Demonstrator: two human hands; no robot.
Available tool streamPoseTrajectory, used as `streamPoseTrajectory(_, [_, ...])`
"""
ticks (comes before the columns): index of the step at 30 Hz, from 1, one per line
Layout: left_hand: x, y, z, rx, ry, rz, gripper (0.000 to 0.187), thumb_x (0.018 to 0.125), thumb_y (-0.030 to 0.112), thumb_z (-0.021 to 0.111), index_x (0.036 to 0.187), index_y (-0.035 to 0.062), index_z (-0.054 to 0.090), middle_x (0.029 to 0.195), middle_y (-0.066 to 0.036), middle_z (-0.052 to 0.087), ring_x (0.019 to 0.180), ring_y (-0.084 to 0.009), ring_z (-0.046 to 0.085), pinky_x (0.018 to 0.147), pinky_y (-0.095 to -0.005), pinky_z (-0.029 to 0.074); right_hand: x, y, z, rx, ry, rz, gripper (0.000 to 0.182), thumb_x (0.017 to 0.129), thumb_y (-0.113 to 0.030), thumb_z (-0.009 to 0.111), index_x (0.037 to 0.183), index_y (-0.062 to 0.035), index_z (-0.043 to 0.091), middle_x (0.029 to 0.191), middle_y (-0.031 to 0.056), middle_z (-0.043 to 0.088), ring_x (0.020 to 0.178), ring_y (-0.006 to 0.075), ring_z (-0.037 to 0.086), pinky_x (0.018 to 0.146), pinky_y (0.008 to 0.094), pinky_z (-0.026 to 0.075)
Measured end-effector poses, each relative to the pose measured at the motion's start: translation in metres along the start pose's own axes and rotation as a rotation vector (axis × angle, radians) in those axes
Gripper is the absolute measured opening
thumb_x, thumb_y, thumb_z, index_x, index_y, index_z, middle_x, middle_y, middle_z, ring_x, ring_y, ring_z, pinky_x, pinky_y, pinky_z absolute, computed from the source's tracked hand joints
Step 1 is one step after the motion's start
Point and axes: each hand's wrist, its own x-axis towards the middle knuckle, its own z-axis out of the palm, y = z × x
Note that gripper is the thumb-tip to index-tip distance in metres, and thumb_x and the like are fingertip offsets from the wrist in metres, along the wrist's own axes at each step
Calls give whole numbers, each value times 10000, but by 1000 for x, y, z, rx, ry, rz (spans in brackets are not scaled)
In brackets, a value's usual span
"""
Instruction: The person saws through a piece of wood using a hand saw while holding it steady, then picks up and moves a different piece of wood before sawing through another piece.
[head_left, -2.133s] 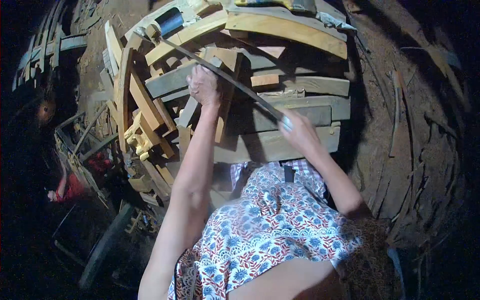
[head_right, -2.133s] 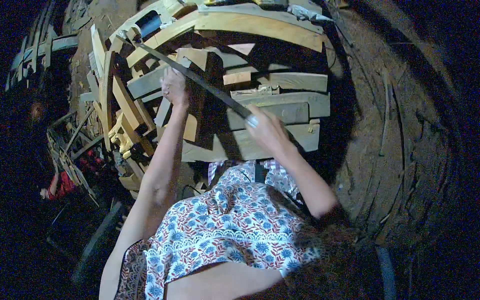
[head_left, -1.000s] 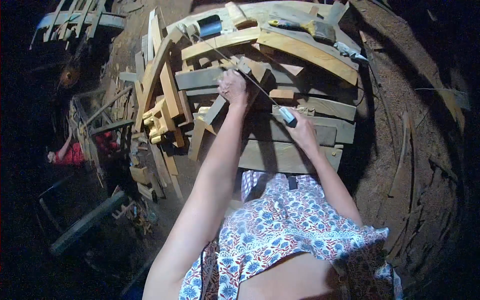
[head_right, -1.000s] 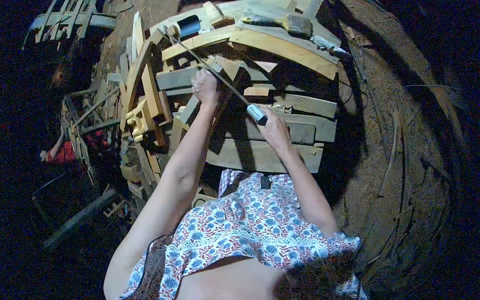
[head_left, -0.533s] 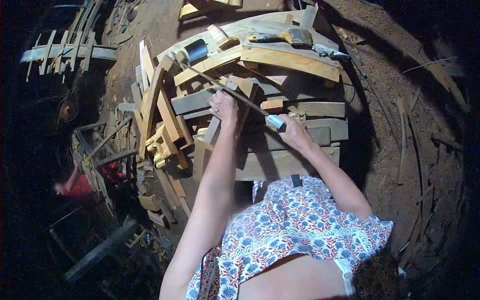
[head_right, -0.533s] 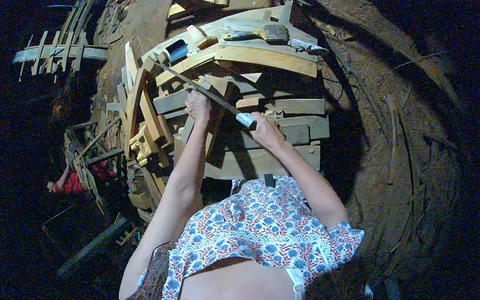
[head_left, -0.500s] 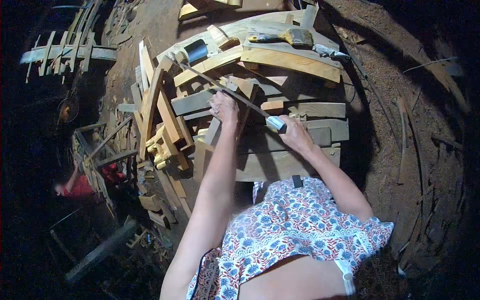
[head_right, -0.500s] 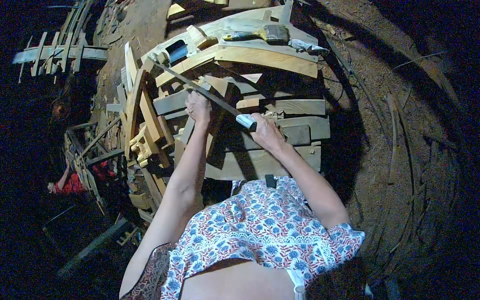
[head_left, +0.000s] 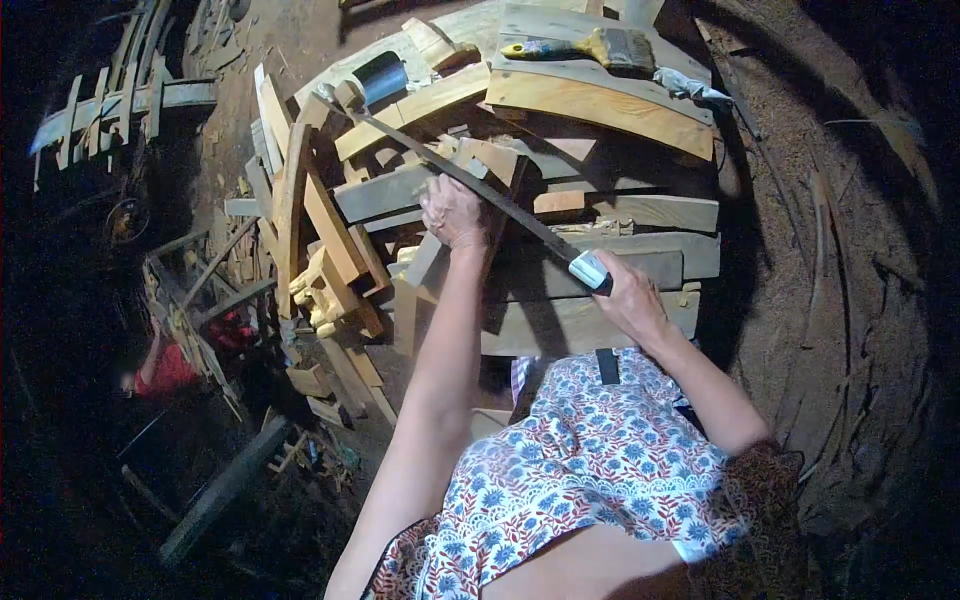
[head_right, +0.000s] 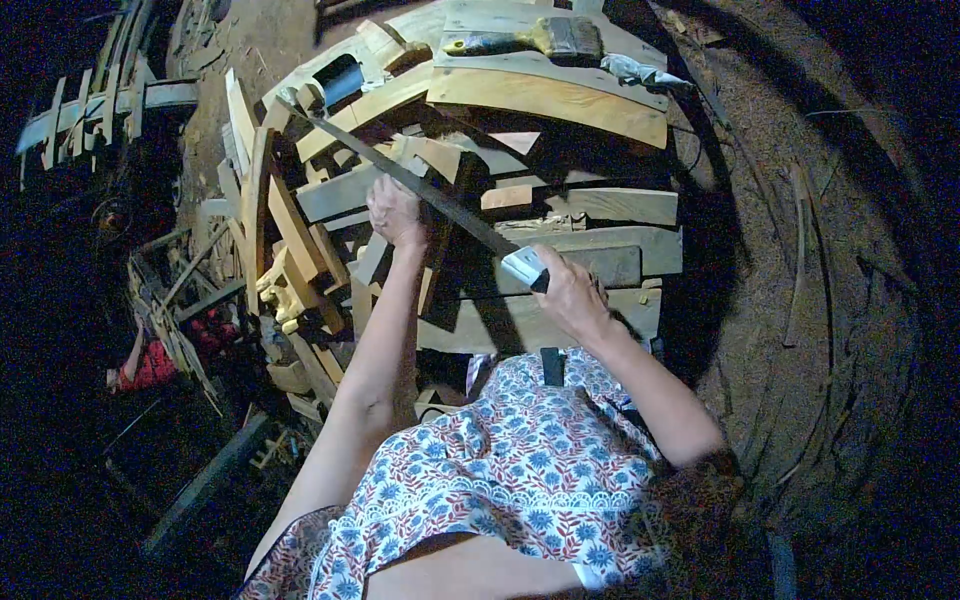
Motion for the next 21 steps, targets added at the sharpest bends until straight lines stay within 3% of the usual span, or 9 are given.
streamPoseTrajectory(4, [5, 7, -11, 3, -53, -39, 227, 847, 211, 431, 791, 67, 597, 862, -115, 597, 786, -329, 570, 685, -405, 476, 27, 2, 15, 84, -4, -49, 412, 730, -52, 595, 1130, -37, 496, 995, 221, 586, 932, 395, 553, 767, 413, 461])
streamPoseTrajectory(6, [4, 1, -5, 7, -52, -47, 236, 851, 232, 409, 780, 89, 583, 816, -96, 577, 767, -301, 550, 629, -415, 465, 39, -10, 26, 151, -26, -41, 395, 740, -54, 584, 1125, -34, 496, 986, 228, 585, 929, 395, 553, 759, 414, 461])
streamPoseTrajectory(10, [11, 4, -2, 7, -49, -103, 233, 850, 232, 417, 778, 88, 585, 811, -96, 583, 772, -300, 551, 675, -407, 458, 37, -35, 13, 160, 86, -160, 375, 750, -64, 568, 1119, -49, 500, 963, 245, 580, 931, 389, 553, 756, 432, 451])
streamPoseTrajectory(12, [9, -1, 5, 22, -45, -101, 233, 850, 233, 418, 777, 88, 585, 814, -97, 584, 775, -300, 552, 689, -404, 455, 21, -54, -12, 41, -180, 187, 399, 731, -39, 577, 1122, -30, 496, 979, 250, 574, 928, 394, 553, 768, 432, 451])
streamPoseTrajectory(13, [8, -8, 8, 38, -55, -22, 229, 850, 232, 421, 778, 89, 586, 819, -96, 585, 779, -302, 553, 694, -404, 454, 4, -46, -13, 36, -178, 190, 399, 731, -39, 577, 1122, -30, 496, 979, 250, 574, 928, 394, 553, 768, 432, 451])
streamPoseTrajectory(15, [10, -4, 9, 46, -60, 49, 226, 850, 231, 424, 780, 91, 587, 824, -96, 586, 784, -304, 554, 699, -403, 454, -28, -16, -19, 94, -12, 24, 420, 717, -6, 578, 1128, -20, 494, 995, 249, 573, 938, 389, 557, 786, 423, 454])
streamPoseTrajectory(18, [9, 0, 0, -16, -46, -87, 228, 849, 226, 426, 779, 84, 590, 841, -88, 588, 796, -311, 557, 684, -415, 461, -32, 0, -11, 43, -5, 74, 433, 707, 16, 575, 1132, -21, 498, 1012, 233, 577, 960, 377, 557, 805, 413, 455])
streamPoseTrajectory(21, [8, -5, 8, -3, -66, -82, 233, 849, 228, 424, 780, 77, 588, 856, -92, 589, 799, -318, 562, 657, -428, 468, 41, -20, 10, 163, -63, -94, 380, 743, -29, 553, 1121, -48, 516, 1009, 229, 580, 955, 372, 561, 795, 422, 463])
